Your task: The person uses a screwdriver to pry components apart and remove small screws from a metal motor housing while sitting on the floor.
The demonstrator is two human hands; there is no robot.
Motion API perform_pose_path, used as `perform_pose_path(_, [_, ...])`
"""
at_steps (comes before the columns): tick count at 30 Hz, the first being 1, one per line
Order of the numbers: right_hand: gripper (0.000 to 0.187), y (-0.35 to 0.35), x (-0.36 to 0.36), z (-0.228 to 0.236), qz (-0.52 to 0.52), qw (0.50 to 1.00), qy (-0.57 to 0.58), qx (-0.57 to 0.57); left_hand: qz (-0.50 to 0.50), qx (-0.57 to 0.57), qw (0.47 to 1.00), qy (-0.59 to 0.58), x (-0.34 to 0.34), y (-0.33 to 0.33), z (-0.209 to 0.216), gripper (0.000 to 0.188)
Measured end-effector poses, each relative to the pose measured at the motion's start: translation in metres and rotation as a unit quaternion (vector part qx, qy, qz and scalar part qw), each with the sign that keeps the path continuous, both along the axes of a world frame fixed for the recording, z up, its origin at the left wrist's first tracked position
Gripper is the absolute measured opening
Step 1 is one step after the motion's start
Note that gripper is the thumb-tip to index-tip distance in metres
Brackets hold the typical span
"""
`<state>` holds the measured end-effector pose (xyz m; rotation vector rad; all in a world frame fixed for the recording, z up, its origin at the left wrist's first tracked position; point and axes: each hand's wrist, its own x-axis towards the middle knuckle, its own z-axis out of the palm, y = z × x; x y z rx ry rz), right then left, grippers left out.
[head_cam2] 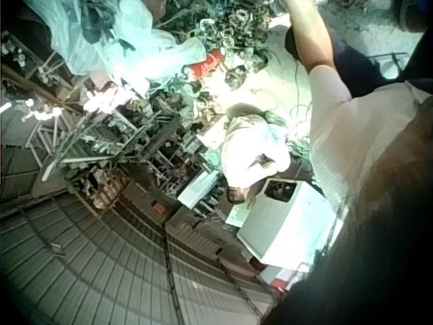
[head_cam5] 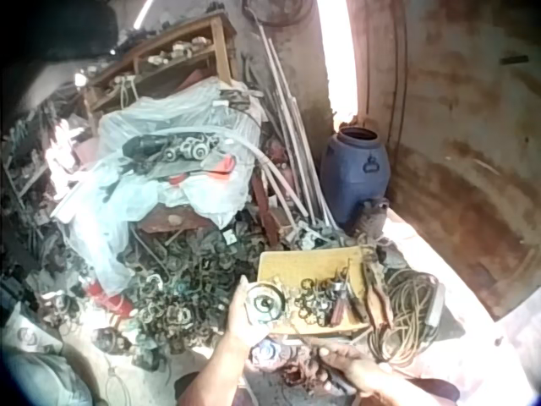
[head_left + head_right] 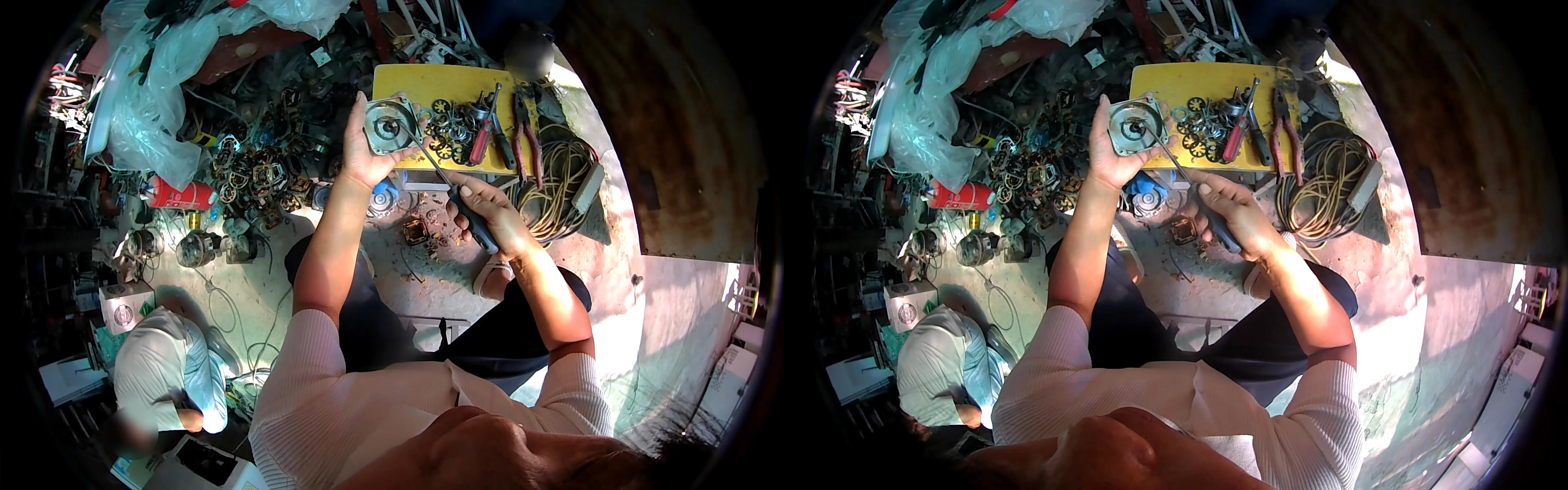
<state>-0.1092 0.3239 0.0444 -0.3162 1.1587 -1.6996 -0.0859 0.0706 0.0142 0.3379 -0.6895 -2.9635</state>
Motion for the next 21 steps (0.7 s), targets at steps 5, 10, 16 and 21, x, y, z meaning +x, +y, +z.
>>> perform_pose_path(5, [0.041,-0.002,-0.001,0.002,-0.021,1.000,0.012,0.011,-0.002,-0.018,1.000,-0.011,0.001,0.002,0.000,0.069])
perform_pose_path(10, [0.042,-0.003,-0.002,0.004,-0.023,0.999,0.030,0.015,-0.042,-0.040,0.998,0.008,0.002,0.002,-0.005,0.069])
perform_pose_path(16, [0.042,-0.003,-0.003,-0.007,-0.024,0.990,0.135,0.037,-0.037,-0.047,0.998,-0.013,0.001,0.009,-0.009,0.065])
perform_pose_path(21, [0.043,-0.003,-0.001,-0.011,-0.027,0.943,0.313,0.112,-0.047,-0.028,0.998,-0.039,0.001,0.002,-0.018,0.059])
